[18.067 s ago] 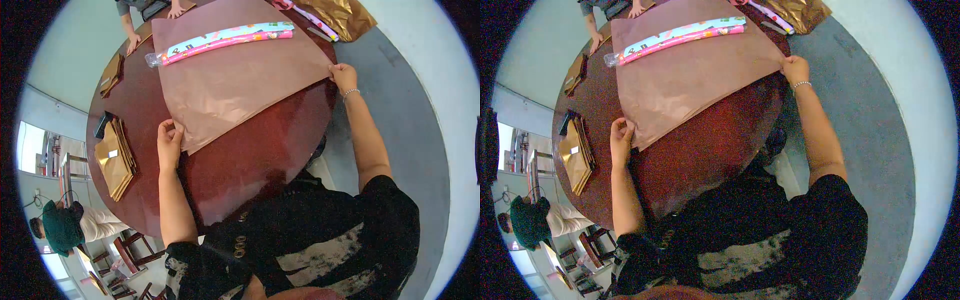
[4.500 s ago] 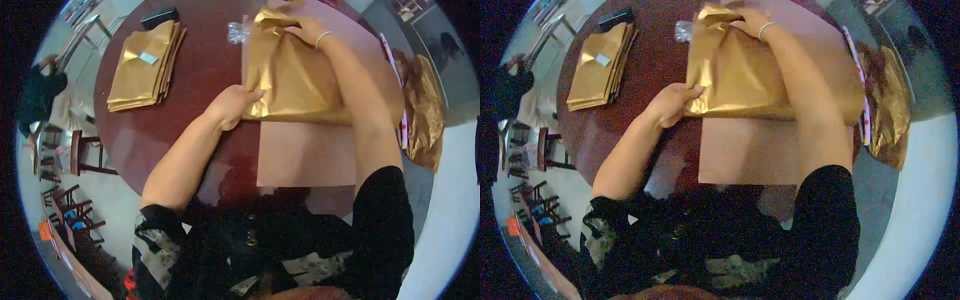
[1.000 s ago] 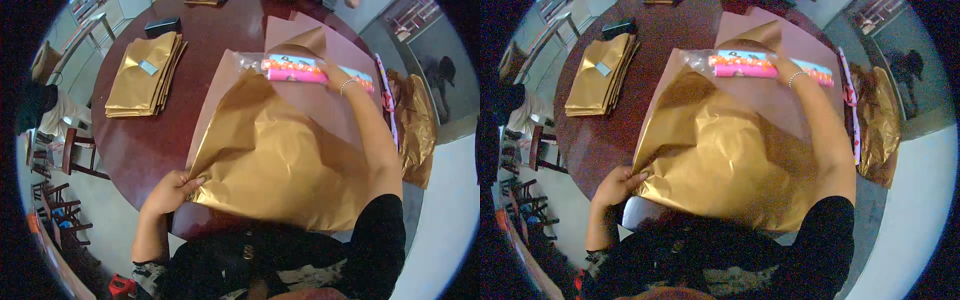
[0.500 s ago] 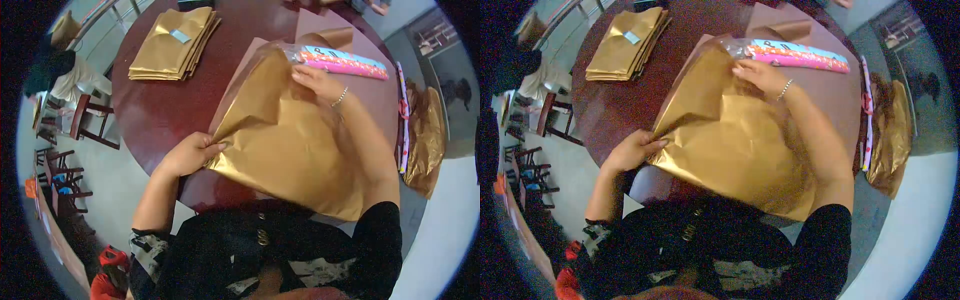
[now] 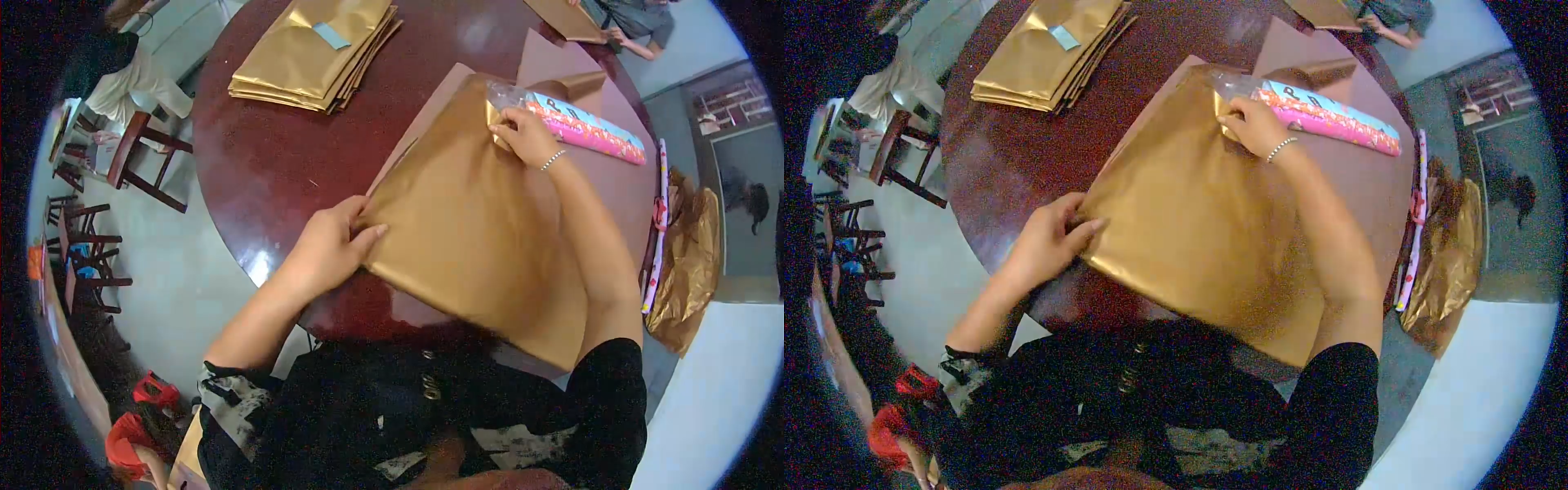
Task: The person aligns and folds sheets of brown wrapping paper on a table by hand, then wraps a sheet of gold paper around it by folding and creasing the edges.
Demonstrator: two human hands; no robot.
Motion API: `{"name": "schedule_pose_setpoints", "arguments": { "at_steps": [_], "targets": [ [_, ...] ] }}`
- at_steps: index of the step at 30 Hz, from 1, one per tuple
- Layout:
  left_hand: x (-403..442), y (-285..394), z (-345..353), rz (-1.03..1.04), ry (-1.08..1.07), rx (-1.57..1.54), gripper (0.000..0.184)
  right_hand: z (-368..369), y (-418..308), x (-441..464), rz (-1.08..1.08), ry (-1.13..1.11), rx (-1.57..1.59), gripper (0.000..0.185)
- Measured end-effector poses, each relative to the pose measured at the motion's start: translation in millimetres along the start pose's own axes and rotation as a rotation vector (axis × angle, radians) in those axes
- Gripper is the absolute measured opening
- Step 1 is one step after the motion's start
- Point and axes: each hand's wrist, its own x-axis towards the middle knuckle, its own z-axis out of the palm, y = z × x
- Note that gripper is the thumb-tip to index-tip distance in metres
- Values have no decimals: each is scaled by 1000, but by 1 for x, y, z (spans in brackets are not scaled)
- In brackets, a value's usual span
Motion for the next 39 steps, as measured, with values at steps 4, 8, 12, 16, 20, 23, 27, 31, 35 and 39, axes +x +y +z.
{"name": "schedule_pose_setpoints", "arguments": {
  "at_steps": [4,8,12,16,20,23,27,31,35,39],
  "targets": [
    [-7,9,-1,154,278,437,38,15,14,13,-224,187,-213,20],
    [-6,11,-4,78,294,470,39,12,22,26,-193,243,-313,21],
    [-3,4,-3,87,296,447,37,7,22,42,-221,243,-313,22],
    [1,-3,3,227,422,579,31,4,17,54,-168,228,-362,21],
    [4,-5,-7,306,444,610,29,8,15,59,-159,252,-395,20],
    [6,-5,-9,204,411,555,28,15,7,60,-24,303,-447,20],
    [12,-13,-9,248,438,584,28,19,16,69,51,366,-514,23],
    [14,-13,-9,237,433,612,27,15,22,70,10,312,-485,26],
    [15,-14,-8,267,449,676,26,16,24,72,48,308,-460,28],
    [14,-11,-3,301,483,812,26,20,20,71,79,344,-452,29]
  ]
}}
